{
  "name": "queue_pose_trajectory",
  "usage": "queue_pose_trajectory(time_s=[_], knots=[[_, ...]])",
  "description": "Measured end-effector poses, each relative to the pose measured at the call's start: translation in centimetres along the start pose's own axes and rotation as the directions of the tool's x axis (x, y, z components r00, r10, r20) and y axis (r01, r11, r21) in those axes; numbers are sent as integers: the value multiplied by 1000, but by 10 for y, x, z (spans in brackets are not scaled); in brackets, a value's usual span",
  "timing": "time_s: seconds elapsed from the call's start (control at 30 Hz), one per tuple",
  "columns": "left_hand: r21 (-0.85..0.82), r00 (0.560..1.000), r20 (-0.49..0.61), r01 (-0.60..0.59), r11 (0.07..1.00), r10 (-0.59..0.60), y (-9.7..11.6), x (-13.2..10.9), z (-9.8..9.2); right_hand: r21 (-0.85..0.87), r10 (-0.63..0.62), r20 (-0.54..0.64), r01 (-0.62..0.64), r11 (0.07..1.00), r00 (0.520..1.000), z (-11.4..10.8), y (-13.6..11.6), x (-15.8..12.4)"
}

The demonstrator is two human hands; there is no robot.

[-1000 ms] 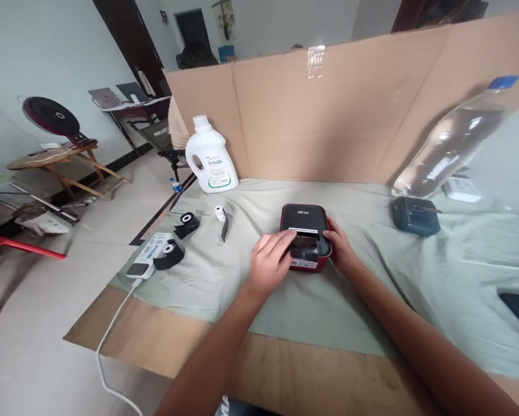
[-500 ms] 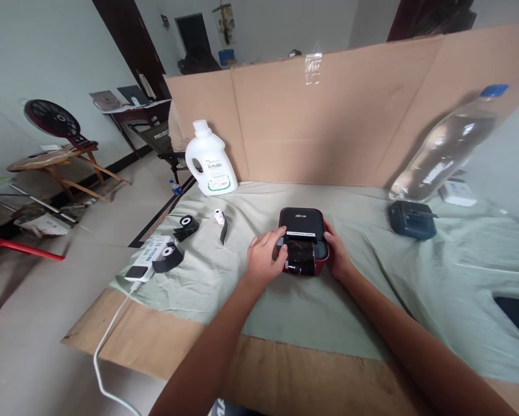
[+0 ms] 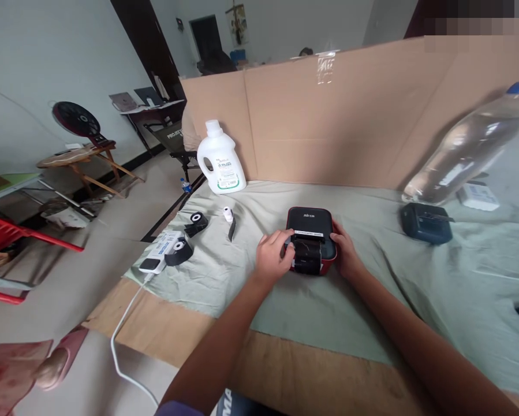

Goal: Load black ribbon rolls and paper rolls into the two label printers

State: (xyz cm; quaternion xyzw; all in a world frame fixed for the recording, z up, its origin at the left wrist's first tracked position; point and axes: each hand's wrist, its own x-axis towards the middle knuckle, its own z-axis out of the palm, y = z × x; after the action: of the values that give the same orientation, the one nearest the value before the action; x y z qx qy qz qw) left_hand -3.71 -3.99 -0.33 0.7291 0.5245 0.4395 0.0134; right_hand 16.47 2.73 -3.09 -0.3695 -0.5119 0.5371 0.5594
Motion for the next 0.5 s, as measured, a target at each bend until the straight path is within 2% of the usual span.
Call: queue_pose_trajectory(time_s=[0.27,0.5], knots=[[-167,996,-92,-20,986,5,2,-9,6,61,-44,-30,46,997,999,3,5,-6],[-91,1000,-18,-25,996,24,0,-3,1,86,10,-12,-9,996,1000,-1,-1,-2]])
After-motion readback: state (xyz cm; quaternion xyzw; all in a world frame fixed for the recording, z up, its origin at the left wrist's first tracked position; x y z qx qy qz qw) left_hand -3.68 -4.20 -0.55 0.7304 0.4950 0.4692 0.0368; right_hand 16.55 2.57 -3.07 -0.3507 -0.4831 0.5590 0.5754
